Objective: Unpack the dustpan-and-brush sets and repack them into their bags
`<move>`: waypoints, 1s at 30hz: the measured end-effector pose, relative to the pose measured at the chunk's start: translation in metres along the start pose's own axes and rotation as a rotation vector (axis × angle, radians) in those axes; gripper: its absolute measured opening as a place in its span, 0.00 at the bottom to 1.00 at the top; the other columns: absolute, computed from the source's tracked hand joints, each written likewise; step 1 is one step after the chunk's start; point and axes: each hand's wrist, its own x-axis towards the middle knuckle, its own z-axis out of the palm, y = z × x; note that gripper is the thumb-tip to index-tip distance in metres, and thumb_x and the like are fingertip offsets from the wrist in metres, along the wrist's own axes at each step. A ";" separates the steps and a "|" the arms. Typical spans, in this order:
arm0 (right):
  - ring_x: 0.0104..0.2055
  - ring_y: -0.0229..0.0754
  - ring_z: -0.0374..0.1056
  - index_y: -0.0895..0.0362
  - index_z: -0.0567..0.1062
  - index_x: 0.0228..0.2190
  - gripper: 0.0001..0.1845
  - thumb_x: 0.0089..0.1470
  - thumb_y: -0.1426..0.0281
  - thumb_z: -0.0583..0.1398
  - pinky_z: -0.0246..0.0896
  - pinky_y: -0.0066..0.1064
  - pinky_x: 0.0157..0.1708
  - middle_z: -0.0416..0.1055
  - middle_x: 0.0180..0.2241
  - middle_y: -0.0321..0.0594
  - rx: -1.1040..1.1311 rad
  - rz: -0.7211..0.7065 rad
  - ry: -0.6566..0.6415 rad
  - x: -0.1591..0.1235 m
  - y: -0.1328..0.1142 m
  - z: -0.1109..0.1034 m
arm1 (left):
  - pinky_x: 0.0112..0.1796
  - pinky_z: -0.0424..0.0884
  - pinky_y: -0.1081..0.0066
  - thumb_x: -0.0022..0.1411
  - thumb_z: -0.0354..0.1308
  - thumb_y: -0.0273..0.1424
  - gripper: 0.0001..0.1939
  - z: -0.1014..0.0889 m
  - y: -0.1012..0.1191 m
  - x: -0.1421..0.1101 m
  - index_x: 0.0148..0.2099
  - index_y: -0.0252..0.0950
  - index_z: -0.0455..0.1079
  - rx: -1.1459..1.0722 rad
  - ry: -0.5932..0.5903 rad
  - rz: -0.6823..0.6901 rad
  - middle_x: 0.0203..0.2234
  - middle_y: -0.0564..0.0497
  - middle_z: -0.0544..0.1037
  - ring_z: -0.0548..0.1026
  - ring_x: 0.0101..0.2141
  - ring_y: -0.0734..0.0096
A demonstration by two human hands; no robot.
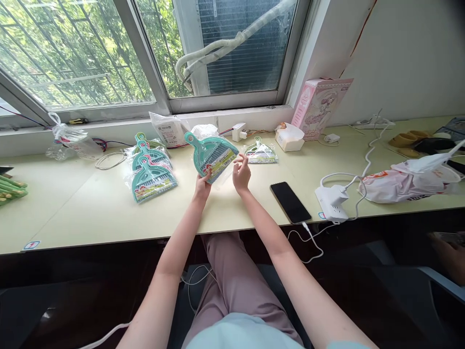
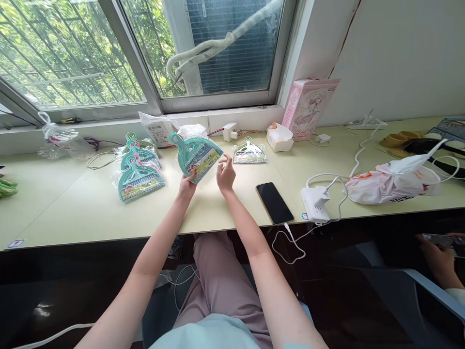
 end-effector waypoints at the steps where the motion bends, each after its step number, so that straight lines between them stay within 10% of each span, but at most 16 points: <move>1: 0.31 0.40 0.70 0.53 0.59 0.56 0.24 0.59 0.75 0.45 0.63 0.30 0.33 0.74 0.40 0.39 0.003 0.020 0.008 -0.001 0.001 0.002 | 0.56 0.69 0.53 0.47 0.71 0.28 0.20 0.000 -0.001 0.000 0.44 0.37 0.72 0.014 -0.006 0.000 0.43 0.46 0.81 0.74 0.53 0.52; 10: 0.35 0.42 0.70 0.54 0.62 0.56 0.25 0.58 0.62 0.56 0.61 0.29 0.29 0.71 0.48 0.45 -0.177 -0.173 -0.062 0.003 0.007 -0.002 | 0.53 0.73 0.60 0.48 0.72 0.28 0.22 -0.005 0.003 0.002 0.46 0.37 0.72 -0.017 0.041 -0.003 0.44 0.47 0.81 0.77 0.50 0.57; 21: 0.27 0.38 0.68 0.56 0.69 0.42 0.13 0.62 0.67 0.47 0.60 0.31 0.32 0.74 0.40 0.42 0.073 0.351 0.150 0.018 0.016 -0.008 | 0.54 0.70 0.56 0.45 0.72 0.29 0.23 -0.009 0.004 0.003 0.44 0.37 0.70 0.038 0.020 -0.014 0.41 0.46 0.81 0.76 0.51 0.54; 24: 0.34 0.41 0.69 0.57 0.67 0.45 0.13 0.62 0.68 0.48 0.63 0.34 0.37 0.72 0.45 0.48 0.074 0.266 0.254 0.015 0.010 -0.012 | 0.53 0.72 0.59 0.46 0.71 0.28 0.24 -0.013 0.007 0.005 0.46 0.38 0.69 0.029 0.065 0.000 0.43 0.47 0.80 0.76 0.50 0.57; 30: 0.27 0.37 0.71 0.55 0.74 0.35 0.17 0.62 0.56 0.53 0.67 0.29 0.30 0.75 0.30 0.39 0.284 0.119 -0.240 -0.002 -0.011 -0.008 | 0.46 0.74 0.64 0.44 0.69 0.24 0.24 -0.015 0.016 0.006 0.46 0.37 0.70 -0.015 0.146 0.007 0.42 0.47 0.80 0.78 0.45 0.60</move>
